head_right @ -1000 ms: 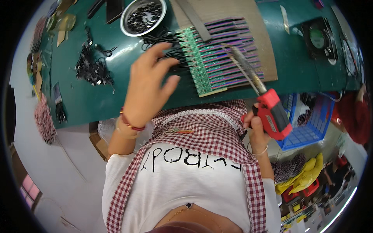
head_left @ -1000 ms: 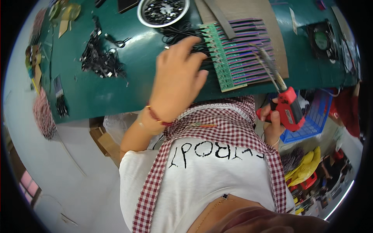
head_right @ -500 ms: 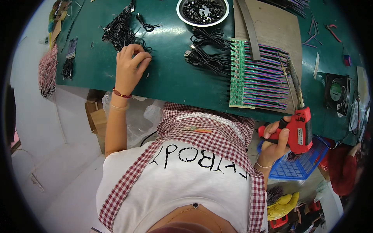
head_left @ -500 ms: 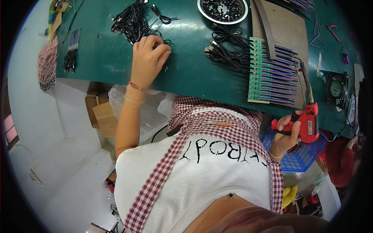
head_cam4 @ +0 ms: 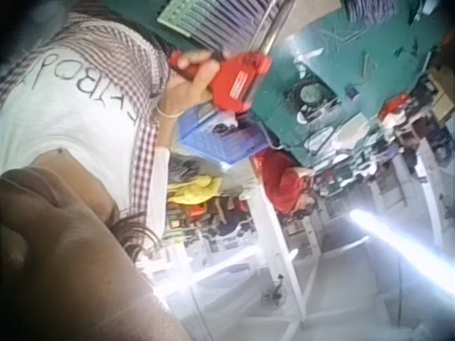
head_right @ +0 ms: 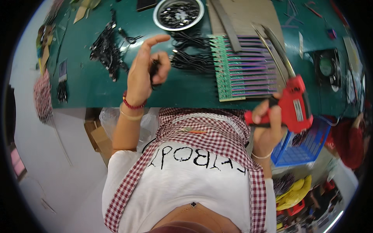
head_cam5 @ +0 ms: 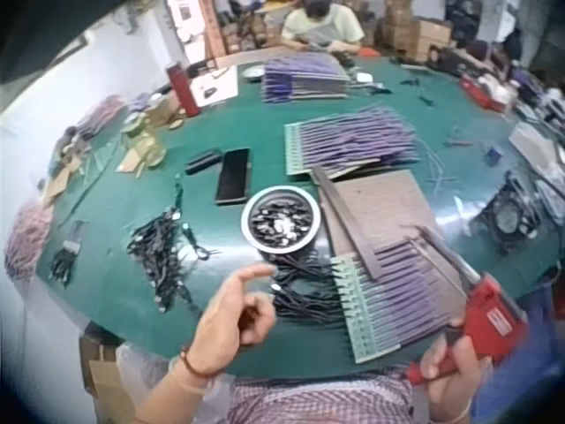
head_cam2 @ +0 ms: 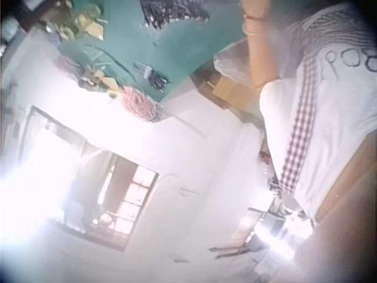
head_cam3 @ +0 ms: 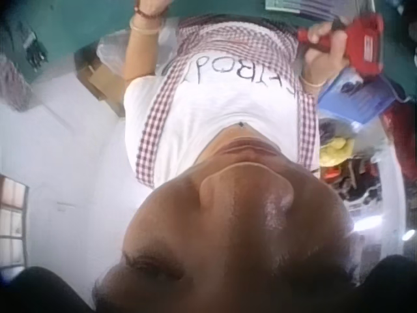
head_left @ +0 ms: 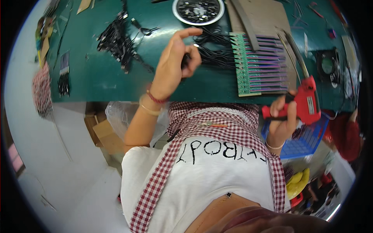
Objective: The person solders cables and wires onto circuit boards by hand using a soldering iron, aligning each wire connection before applying heat.
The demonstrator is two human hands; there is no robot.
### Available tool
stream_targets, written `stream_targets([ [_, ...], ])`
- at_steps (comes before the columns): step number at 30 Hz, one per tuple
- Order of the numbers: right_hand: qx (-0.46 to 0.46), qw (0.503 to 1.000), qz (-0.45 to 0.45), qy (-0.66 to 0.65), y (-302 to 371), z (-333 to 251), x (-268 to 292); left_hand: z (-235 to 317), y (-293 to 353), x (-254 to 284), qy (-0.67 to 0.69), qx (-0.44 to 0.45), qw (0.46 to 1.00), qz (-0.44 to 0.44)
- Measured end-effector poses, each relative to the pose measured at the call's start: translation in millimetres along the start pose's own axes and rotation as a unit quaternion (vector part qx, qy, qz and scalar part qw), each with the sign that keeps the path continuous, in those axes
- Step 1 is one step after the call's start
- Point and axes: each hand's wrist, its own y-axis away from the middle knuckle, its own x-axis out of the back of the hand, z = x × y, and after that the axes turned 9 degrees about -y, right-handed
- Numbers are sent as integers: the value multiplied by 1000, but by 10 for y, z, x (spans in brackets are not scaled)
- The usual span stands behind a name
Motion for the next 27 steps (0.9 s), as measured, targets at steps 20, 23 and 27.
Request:
stream_targets([
  [20,-49,951,-105,286,-172,48,-419,-88,140,-715,-169,85,957,-220],
  [23,-96,973,-69,198,-172,36,-403,-144,194,-784,10,123,979,-159],
  [27,-79,973,-70,207,-164,79,-369,-117,164,-780,63,160,973,-153],
])
